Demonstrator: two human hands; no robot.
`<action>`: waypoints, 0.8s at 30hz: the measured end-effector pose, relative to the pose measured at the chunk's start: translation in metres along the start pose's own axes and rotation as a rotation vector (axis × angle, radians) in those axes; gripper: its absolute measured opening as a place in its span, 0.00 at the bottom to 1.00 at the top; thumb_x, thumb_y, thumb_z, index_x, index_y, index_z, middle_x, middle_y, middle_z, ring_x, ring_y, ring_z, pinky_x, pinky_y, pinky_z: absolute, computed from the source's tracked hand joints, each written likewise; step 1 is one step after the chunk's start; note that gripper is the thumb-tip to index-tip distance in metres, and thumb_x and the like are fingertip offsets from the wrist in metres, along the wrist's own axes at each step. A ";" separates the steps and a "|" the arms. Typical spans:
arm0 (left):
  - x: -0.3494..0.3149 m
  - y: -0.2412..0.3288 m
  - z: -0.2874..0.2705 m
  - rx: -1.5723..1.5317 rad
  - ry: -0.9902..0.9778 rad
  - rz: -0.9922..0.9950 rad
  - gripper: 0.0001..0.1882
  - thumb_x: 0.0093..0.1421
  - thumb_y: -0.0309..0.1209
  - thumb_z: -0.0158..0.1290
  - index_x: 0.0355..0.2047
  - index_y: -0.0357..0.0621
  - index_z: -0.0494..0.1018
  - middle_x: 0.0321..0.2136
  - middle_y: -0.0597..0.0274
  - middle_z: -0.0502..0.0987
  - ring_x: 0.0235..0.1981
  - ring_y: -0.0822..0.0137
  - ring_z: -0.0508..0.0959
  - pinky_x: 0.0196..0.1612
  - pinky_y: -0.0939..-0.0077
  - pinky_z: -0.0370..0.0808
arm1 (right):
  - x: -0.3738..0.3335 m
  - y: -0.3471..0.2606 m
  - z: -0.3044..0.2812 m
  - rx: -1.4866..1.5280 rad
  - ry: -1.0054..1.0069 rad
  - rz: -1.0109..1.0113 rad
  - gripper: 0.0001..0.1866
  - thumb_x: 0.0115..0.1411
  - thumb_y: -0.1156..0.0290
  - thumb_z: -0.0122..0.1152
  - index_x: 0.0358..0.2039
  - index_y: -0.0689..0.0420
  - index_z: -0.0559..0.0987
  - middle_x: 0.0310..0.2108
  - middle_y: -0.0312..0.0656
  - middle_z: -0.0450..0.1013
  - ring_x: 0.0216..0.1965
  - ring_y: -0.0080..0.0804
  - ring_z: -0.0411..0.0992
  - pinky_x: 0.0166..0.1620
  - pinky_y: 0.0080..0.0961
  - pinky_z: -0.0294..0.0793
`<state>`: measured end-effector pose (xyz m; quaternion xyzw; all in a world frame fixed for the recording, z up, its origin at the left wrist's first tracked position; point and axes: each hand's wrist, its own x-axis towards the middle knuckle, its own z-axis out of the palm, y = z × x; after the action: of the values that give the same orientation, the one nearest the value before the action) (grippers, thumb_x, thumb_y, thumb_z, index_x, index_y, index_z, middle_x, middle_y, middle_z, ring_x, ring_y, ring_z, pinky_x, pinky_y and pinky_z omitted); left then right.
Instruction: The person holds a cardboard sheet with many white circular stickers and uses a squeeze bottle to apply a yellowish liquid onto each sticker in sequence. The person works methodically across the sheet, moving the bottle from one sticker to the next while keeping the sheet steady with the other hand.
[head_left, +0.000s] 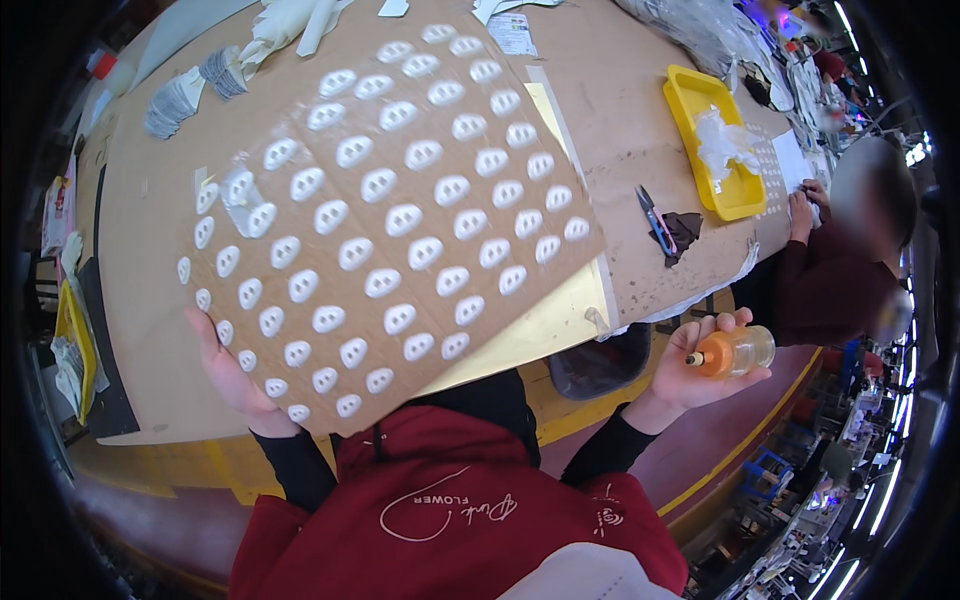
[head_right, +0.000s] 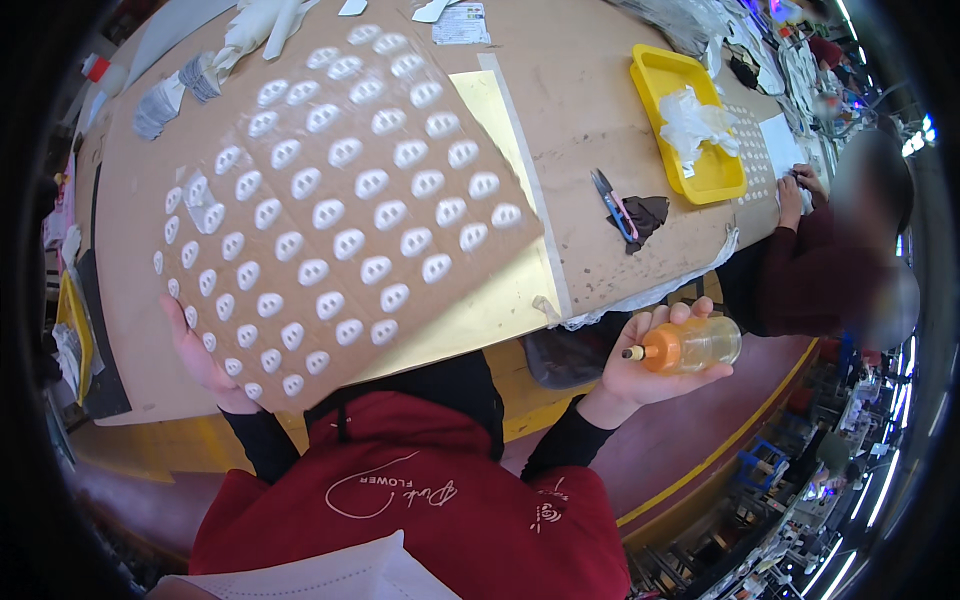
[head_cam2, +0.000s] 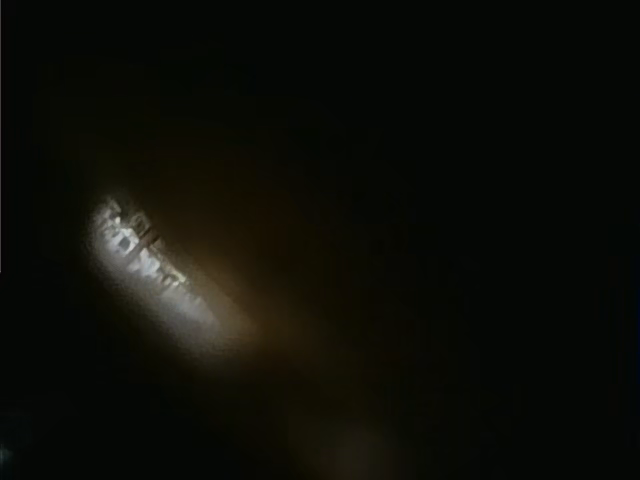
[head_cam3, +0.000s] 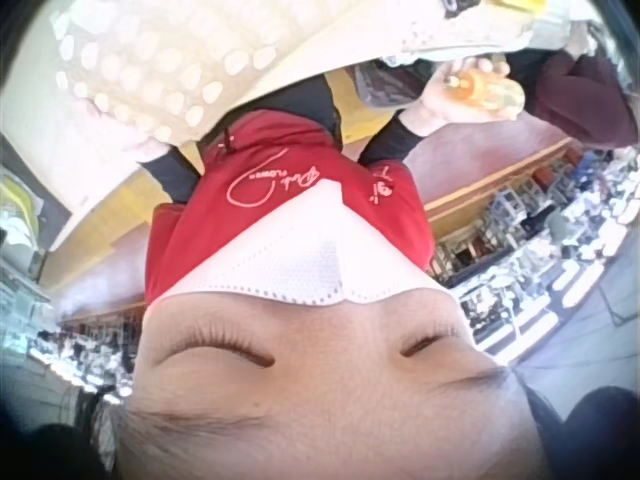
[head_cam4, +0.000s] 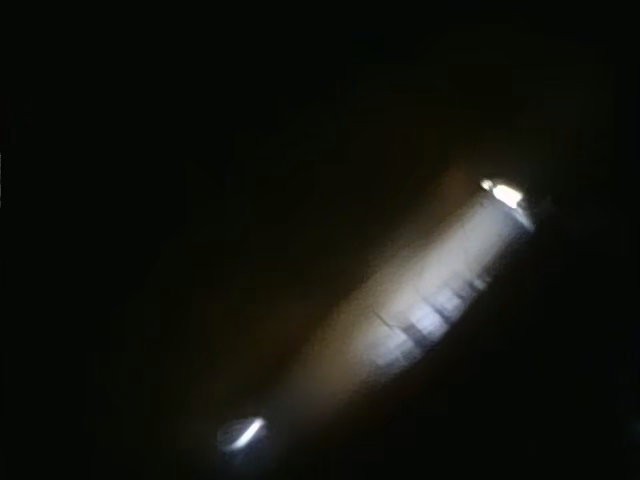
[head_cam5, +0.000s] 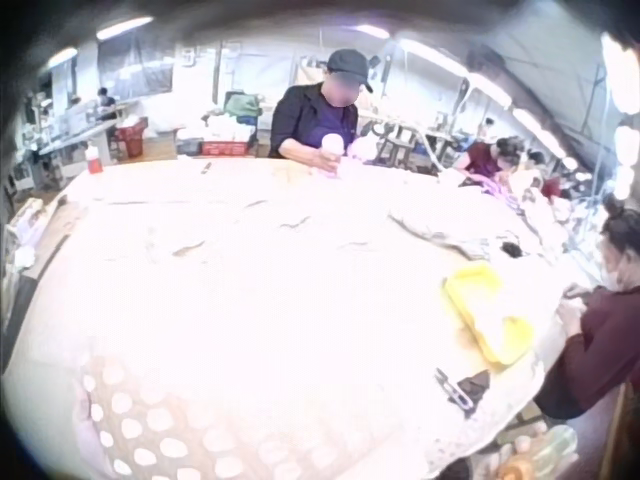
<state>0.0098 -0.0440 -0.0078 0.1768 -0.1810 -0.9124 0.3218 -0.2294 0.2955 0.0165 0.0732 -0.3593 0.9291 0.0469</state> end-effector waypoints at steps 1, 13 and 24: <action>0.002 0.007 0.000 0.016 -0.059 -0.018 0.30 0.64 0.51 0.35 0.59 0.45 0.55 0.57 0.53 0.61 0.55 0.53 0.64 0.55 0.51 0.63 | 0.001 0.000 -0.002 0.036 -0.069 0.048 0.35 0.50 0.33 0.51 0.43 0.53 0.65 0.28 0.38 0.69 0.22 0.22 0.65 0.21 0.16 0.63; 0.001 -0.030 0.008 0.098 0.107 0.118 0.35 0.62 0.58 0.32 0.60 0.46 0.53 0.56 0.53 0.60 0.54 0.56 0.66 0.54 0.58 0.67 | -0.024 0.066 0.024 -0.532 -0.058 0.016 0.38 0.53 0.36 0.48 0.52 0.55 0.60 0.36 0.52 0.72 0.39 0.41 0.73 0.41 0.31 0.73; -0.003 -0.031 0.004 0.142 0.181 0.159 0.37 0.60 0.60 0.32 0.60 0.47 0.51 0.56 0.55 0.60 0.54 0.58 0.65 0.54 0.59 0.67 | -0.029 0.091 0.030 -0.486 -0.188 0.075 0.34 0.53 0.49 0.58 0.49 0.60 0.58 0.43 0.43 0.60 0.41 0.48 0.71 0.44 0.39 0.71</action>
<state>-0.0058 -0.0184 -0.0177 0.2657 -0.2288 -0.8492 0.3949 -0.2101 0.2072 -0.0264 0.1325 -0.5772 0.8058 -0.0048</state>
